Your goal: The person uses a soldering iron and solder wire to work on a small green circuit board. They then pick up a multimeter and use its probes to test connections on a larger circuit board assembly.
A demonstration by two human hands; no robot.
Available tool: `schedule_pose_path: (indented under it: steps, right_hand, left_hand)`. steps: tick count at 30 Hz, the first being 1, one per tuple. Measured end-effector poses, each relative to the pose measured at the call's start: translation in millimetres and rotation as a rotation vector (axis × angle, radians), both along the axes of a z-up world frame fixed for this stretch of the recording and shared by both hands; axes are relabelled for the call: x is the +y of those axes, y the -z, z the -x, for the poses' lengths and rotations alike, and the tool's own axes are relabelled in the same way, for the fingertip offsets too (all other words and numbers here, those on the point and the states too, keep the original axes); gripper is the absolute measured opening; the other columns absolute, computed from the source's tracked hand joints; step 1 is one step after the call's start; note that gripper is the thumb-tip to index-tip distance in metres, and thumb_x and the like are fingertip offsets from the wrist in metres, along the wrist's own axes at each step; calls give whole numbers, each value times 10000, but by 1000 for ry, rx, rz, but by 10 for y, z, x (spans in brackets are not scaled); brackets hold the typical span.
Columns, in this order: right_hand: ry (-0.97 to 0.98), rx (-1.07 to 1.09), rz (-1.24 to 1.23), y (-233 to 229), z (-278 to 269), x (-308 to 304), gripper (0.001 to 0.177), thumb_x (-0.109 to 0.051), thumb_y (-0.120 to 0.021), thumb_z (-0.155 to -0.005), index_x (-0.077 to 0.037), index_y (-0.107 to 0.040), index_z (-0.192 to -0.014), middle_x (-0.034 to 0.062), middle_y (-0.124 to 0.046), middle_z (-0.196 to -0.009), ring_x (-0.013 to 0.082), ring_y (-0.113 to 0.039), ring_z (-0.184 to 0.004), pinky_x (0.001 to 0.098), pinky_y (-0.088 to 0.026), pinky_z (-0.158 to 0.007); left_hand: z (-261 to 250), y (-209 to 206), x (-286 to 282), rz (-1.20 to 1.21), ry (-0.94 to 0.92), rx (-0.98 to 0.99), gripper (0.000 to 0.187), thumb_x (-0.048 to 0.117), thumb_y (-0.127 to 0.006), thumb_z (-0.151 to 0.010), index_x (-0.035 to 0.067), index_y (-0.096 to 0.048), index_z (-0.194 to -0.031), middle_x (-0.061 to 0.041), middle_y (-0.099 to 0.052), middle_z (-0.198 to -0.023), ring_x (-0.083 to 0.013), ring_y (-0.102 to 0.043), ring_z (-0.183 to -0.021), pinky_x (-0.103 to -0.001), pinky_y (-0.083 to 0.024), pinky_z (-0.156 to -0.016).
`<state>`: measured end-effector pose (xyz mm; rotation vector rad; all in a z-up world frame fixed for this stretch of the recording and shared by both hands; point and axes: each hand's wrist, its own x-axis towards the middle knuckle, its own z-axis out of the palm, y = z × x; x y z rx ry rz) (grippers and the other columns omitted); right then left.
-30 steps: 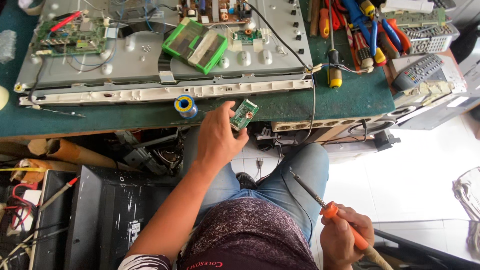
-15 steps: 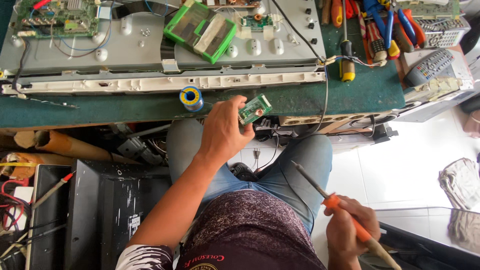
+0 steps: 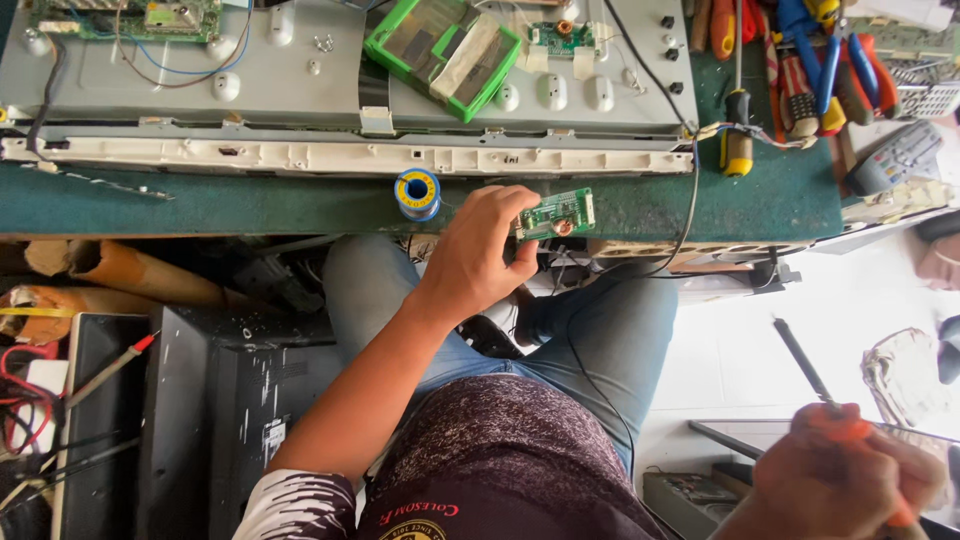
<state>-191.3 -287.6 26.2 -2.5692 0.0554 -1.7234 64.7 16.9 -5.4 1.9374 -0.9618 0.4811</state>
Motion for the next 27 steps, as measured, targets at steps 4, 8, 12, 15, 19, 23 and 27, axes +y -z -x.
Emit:
schedule_pose_path:
  steps: [4, 8, 12, 15, 19, 23, 27]
  right_hand:
    - [55, -122, -593, 156, 14, -299, 370, 236, -644, -1343, 124, -475, -1033, 260, -523, -1211, 324, -587, -936, 382, -497, -679]
    - [-308, -403, -1060, 15, -79, -451, 211, 4, -624, -1166, -47, -594, -963, 69, -614, -1020, 190, -691, -997, 296, -548, -828]
    - [41, -90, 57, -214, -311, -193, 236, 277, -678, -1210, 188, -462, -1172, 415, -529, -1038, 482, -511, -792, 547, -429, -646]
    - [-174, -202, -380, 363, -249, -458, 454, 427, -664, -1164, 52, -456, -1015, 187, -432, -1172, 301, -466, -941, 398, -494, -825]
    - [-343, -450, -1286, 309, -505, -70, 194, -34, -649, -1050, -207, -593, -983, -59, -460, -831, 98, -617, -860, 204, -587, -940]
    - [-709, -29, -849, 180, -856, 194, 112, -141, -590, -1008, -100, -619, -1108, 208, -606, -1026, 343, -690, -924, 368, -612, -731]
    - [-980, 54, -849, 348, -1225, 348, 666, -79, -1018, -630, -37, -576, -1127, 201, -462, -1234, 528, -711, -1198, 508, -653, -899]
  left_hand:
    - [-14, -31, 19, 38, -5, 19, 494, 47, -764, -957, 14, -551, -1402, -169, -633, -1350, -393, -623, -1265, -505, -542, -1122]
    - [-15, -156, 35, 117, 9, -95, 431, 10, -748, -980, -15, -527, -1349, -195, -637, -1334, -386, -656, -1235, -516, -557, -1114]
    - [-14, -225, 48, 168, 30, -128, 481, -28, -768, -975, -1, -499, -1373, -203, -640, -1349, -390, -673, -1224, -508, -577, -1093]
    - [0, -274, 42, 157, 36, -121, 444, -16, -754, -977, 6, -509, -1347, -193, -645, -1343, -385, -674, -1206, -511, -564, -1089]
    - [34, -289, 36, 141, 70, -104, 492, -8, -774, -968, 18, -499, -1374, -184, -646, -1360, -387, -672, -1214, -516, -564, -1102]
    - [131, -388, 68, 146, 130, -29, 469, 17, -761, -969, 36, -493, -1354, -182, -669, -1350, -378, -676, -1203, -513, -555, -1083]
    - [165, -371, -19, 263, 70, -171, 390, 122, -769, -915, -33, -663, -1256, -200, -747, -1202, -432, -732, -1024, -539, -617, -919]
